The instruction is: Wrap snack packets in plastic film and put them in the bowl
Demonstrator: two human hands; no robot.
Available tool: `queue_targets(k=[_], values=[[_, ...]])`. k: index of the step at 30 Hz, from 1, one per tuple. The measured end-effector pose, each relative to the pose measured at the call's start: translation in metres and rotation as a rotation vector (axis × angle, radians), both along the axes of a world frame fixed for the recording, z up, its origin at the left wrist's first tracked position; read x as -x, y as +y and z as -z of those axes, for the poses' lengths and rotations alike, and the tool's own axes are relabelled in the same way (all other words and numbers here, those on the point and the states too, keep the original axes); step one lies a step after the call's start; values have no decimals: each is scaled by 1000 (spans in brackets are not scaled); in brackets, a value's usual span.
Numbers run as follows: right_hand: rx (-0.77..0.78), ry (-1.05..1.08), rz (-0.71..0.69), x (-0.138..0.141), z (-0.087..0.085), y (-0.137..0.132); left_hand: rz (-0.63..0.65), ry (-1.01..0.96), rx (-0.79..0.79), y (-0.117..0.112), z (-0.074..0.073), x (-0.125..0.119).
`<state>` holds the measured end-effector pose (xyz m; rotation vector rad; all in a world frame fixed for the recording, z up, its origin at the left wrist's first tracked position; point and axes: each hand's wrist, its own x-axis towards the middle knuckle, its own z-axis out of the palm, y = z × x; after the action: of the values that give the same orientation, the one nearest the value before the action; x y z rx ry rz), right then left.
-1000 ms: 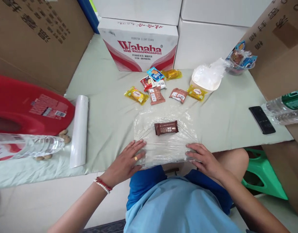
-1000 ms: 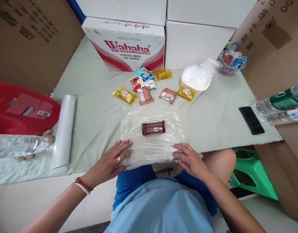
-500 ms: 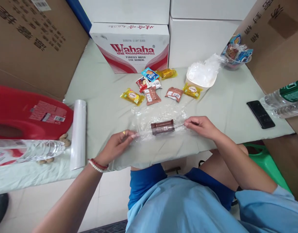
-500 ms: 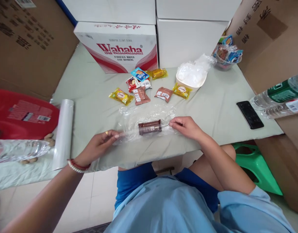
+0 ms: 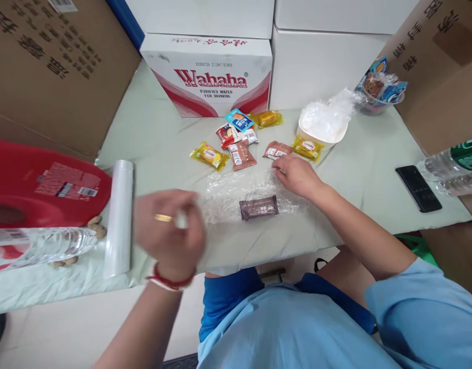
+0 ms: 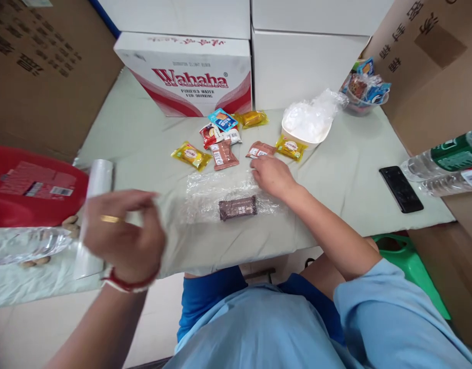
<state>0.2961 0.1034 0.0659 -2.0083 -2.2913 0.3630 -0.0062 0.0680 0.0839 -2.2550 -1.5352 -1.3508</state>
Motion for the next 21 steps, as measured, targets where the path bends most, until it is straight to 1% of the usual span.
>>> queue_targets(k=[1,2,3,4,6,8,9,11,13,15,17,19,21], values=[[22,11,-64,8,3,9,202,103,76,-12,4,-12],[46,12,-112,16,7,18,349,210,185,-21,12,-24],[66,1,-142,24,12,26,419,303,304,-26,21,-36],[82,-20,-151,31,17,34,440,381,419,-27,32,-46],[116,-56,-131,40,27,47,403,479,574,-23,50,-61],[167,-40,-101,42,33,56,359,517,625,-15,61,-67],[196,-7,-98,40,34,59,347,522,623,-13,63,-69],[226,88,-123,35,30,61,323,519,601,-11,62,-69],[186,171,-166,30,21,57,288,517,591,-12,57,-69],[102,231,-234,28,10,44,269,523,597,-13,55,-70],[30,272,-319,30,2,24,285,519,606,-13,55,-70],[16,298,-406,33,1,-1,314,485,624,-12,59,-67],[46,289,-454,36,7,-26,348,404,656,-10,65,-58]])
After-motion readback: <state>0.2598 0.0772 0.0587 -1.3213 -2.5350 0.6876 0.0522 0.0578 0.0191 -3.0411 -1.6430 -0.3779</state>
